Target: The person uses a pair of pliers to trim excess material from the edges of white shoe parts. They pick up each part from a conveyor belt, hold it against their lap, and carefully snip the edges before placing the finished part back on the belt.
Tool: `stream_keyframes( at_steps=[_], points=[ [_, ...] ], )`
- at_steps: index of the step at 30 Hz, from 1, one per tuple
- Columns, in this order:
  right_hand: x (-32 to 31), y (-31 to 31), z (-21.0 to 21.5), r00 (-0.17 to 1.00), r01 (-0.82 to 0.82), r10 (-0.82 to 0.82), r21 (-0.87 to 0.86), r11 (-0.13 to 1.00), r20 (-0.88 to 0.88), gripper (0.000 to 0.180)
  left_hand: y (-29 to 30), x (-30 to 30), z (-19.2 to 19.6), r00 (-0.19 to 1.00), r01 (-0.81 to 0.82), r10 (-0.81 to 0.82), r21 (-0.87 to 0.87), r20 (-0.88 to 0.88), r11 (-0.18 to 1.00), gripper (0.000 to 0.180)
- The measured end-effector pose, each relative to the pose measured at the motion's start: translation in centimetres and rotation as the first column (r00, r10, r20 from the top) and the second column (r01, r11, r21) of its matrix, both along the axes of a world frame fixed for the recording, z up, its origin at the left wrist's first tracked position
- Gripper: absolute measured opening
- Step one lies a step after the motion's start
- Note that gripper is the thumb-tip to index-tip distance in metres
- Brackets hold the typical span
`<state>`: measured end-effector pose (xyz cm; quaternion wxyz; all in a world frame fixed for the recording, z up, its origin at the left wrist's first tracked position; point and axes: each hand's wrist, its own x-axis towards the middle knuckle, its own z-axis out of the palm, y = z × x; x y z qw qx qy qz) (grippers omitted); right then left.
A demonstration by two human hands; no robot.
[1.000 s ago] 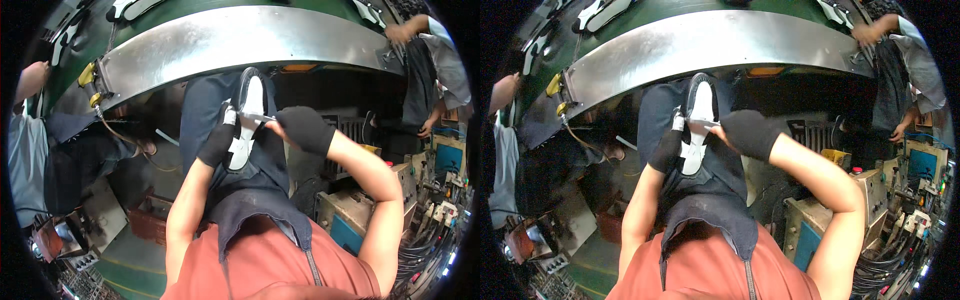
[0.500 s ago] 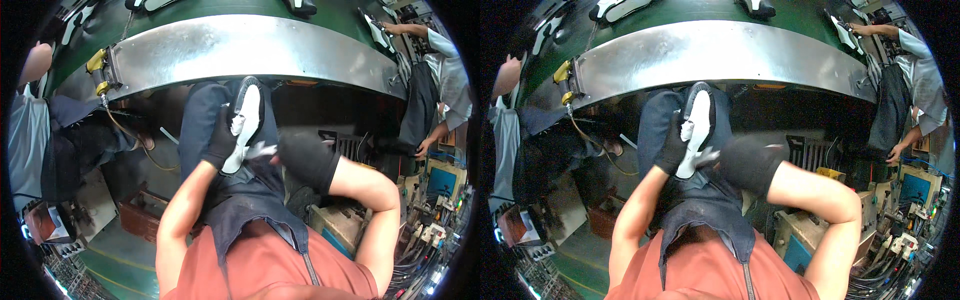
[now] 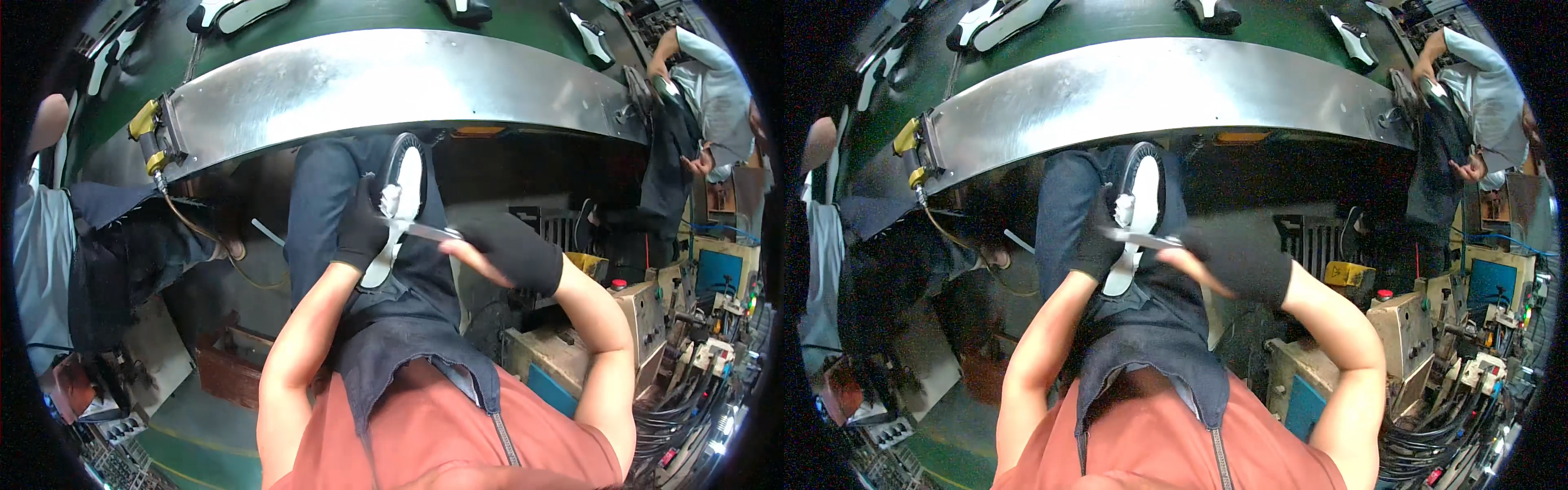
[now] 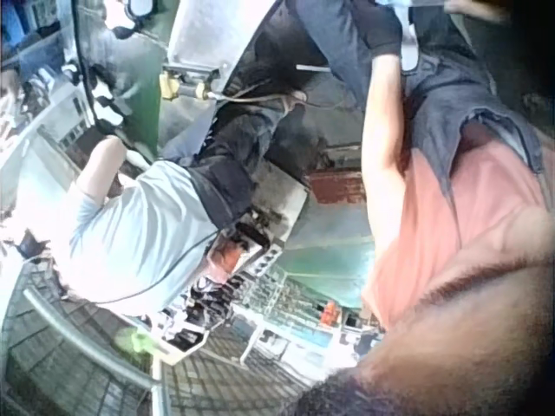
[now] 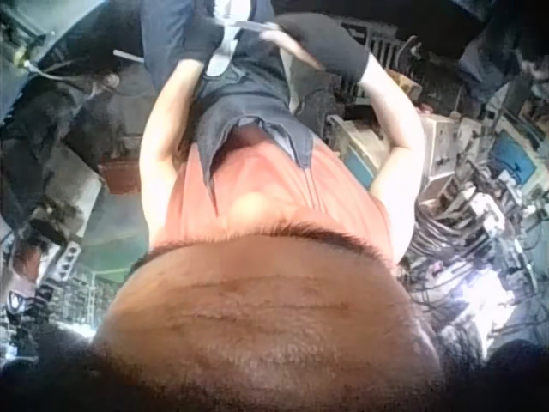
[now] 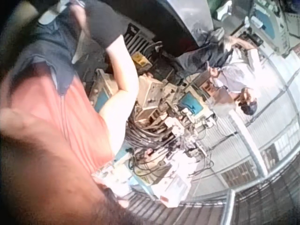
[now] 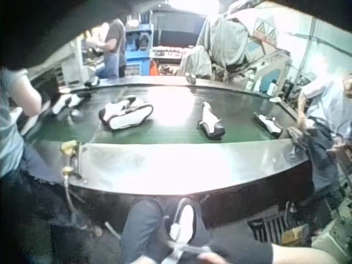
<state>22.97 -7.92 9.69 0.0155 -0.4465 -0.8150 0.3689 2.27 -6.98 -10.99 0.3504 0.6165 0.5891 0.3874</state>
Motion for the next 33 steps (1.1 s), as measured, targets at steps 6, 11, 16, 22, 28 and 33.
stream_keyframes(
  at_steps=[6,11,16,22,28,33],
  points=[
    [-0.1,3.0,-6.0,0.986,-0.166,0.166,0.229,0.959,0.019,0.038,-0.7,-0.2,4.7,0.932,0.341,-0.306,-0.187,0.193,0.921,0.07],
    [-2.9,1.3,0.2,0.989,-0.146,0.133,0.269,0.952,0.068,0.033,-2.5,-1.9,0.2,0.977,0.209,-0.213,0.114,0.027,0.971,0.071],
    [-0.9,1.6,-7.8,0.997,0.002,0.019,0.282,0.959,-0.073,0.035,-1.2,-2.2,3.4,0.935,0.353,-0.353,0.003,0.022,0.936,0.098],
    [-0.8,-12.1,-16.6,0.384,0.644,-0.92,-0.737,0.205,0.08,0.051,-1.5,-2.1,3.6,0.957,0.28,-0.268,-0.11,0.111,0.954,0.115],
    [-2.9,-13.6,-18.5,0.176,0.699,-0.984,-0.704,0.125,-0.001,0.063,0.5,-0.5,7.2,0.861,0.192,-0.064,-0.206,0.505,0.96,0.106],
    [-2.0,-11.8,-16.4,0.303,0.665,-0.935,-0.662,0.345,-0.183,0.049,15.3,2.0,16.6,0.683,0.235,-0.061,-0.14,0.728,0.962,0.057]
  ],
)
